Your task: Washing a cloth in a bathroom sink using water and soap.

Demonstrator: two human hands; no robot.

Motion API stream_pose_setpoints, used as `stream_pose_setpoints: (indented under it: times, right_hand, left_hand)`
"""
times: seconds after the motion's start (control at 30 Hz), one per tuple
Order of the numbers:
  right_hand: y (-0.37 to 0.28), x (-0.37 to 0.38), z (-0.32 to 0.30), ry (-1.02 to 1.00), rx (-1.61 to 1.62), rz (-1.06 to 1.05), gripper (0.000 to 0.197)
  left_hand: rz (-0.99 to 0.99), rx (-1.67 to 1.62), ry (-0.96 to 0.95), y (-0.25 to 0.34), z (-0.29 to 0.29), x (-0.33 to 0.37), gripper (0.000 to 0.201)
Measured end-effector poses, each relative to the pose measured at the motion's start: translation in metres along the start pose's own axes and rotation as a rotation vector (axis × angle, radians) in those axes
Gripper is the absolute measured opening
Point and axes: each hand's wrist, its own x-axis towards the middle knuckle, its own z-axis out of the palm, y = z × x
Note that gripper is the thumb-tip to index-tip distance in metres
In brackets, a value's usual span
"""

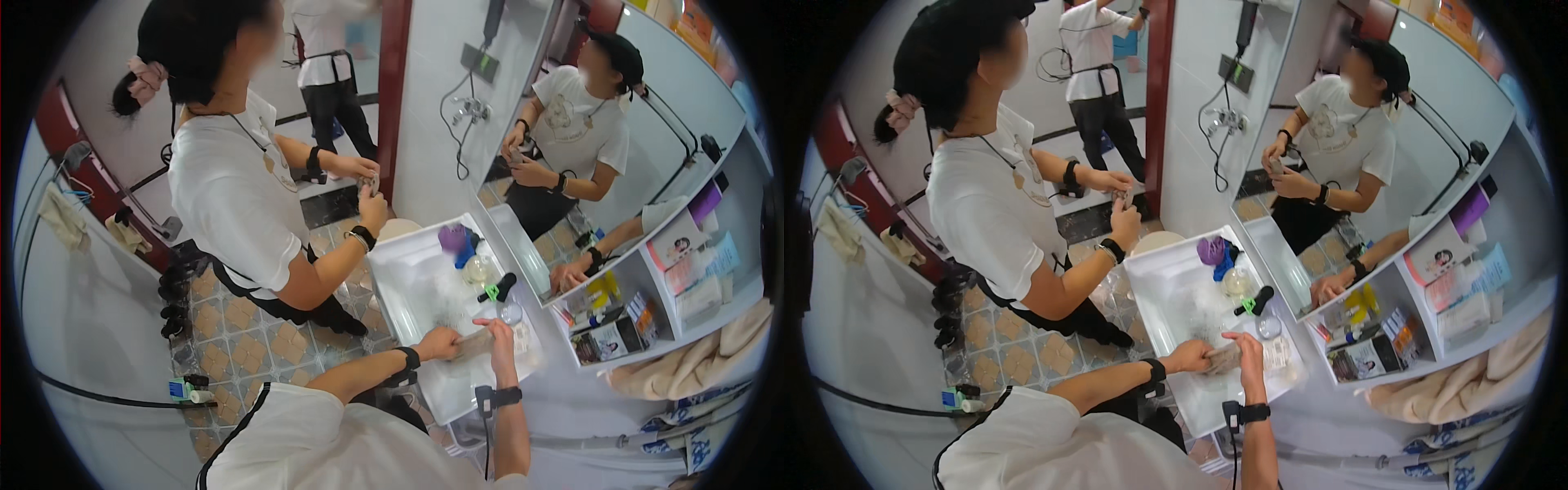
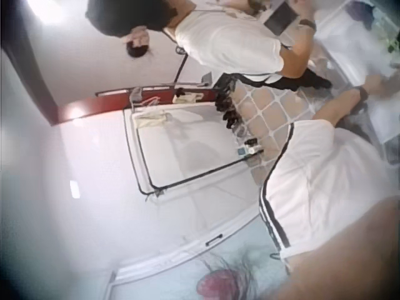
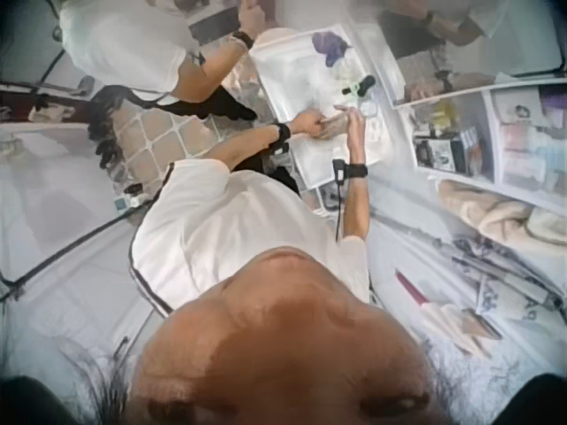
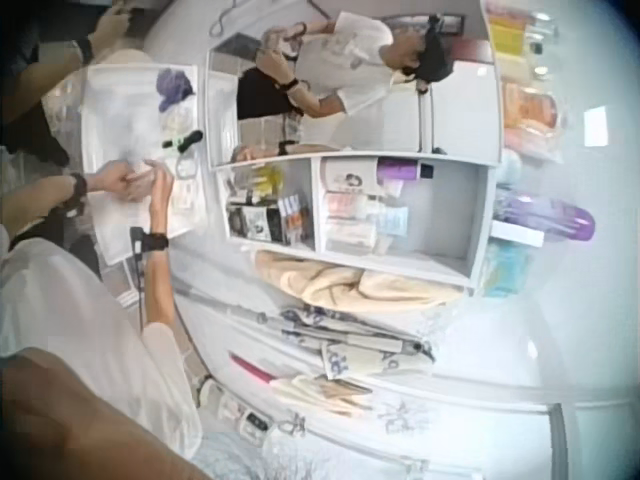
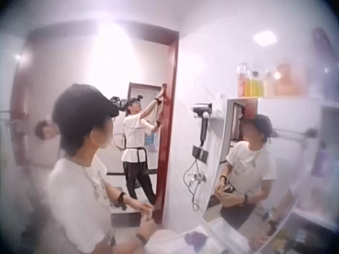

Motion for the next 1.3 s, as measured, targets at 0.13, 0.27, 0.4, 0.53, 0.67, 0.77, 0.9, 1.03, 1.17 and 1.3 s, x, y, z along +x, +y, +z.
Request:
stream_pose_setpoints:
  times: [0.13, 0.27, 0.4, 0.53, 0.67, 0.77, 0.9, 1.03, 1.17, 1.3]
  right_hand:
    - [-0.015, 0.004, 0.007, 0.074, -0.008, -0.046, 0.03]
    - [-0.014, 0.015, -0.006, 0.214, 0.055, -0.05, 0.029]
    - [-0.02, 0.022, -0.009, 0.297, 0.099, -0.091, 0.028]
    - [-0.012, 0.028, -0.016, 0.332, 0.254, -0.055, 0.022]
    - [-0.011, 0.029, -0.014, 0.347, 0.251, -0.059, 0.018]
    - [0.004, 0.029, -0.012, 0.406, 0.16, -0.099, 0.014]
    - [0.045, 0.031, -0.017, 0.395, 0.041, -0.01, 0.006]
    - [0.067, 0.026, -0.009, 0.4, -0.074, 0.088, 0.01]
    - [0.105, 0.03, -0.005, 0.438, -0.219, 0.096, 0.015]
    - [0.119, 0.04, 0.0, 0.282, 0.108, 0.138, 0.021]
  left_hand:
    - [-0.01, 0.188, -0.082, -0.009, -0.02, 0.003, 0.019]
    - [0.131, 0.224, -0.174, -0.029, -0.032, 0.01, 0.025]
    - [0.172, 0.345, -0.098, -0.036, -0.039, 0.018, 0.027]
    - [0.039, 0.33, -0.101, -0.04, -0.045, 0.03, 0.023]
    - [-0.081, 0.179, 0.052, -0.031, -0.058, 0.043, 0.02]
    - [-0.08, -0.041, 0.231, -0.011, -0.069, 0.045, 0.02]
    - [0.048, -0.353, 0.442, 0.008, -0.079, 0.062, 0.023]
    - [-0.114, -0.469, 0.475, -0.008, -0.072, 0.094, 0.021]
    - [-0.249, -0.74, 0.219, -0.012, -0.079, 0.097, 0.016]
    - [0.188, -0.628, 0.029, -0.051, -0.065, 0.089, 0.015]
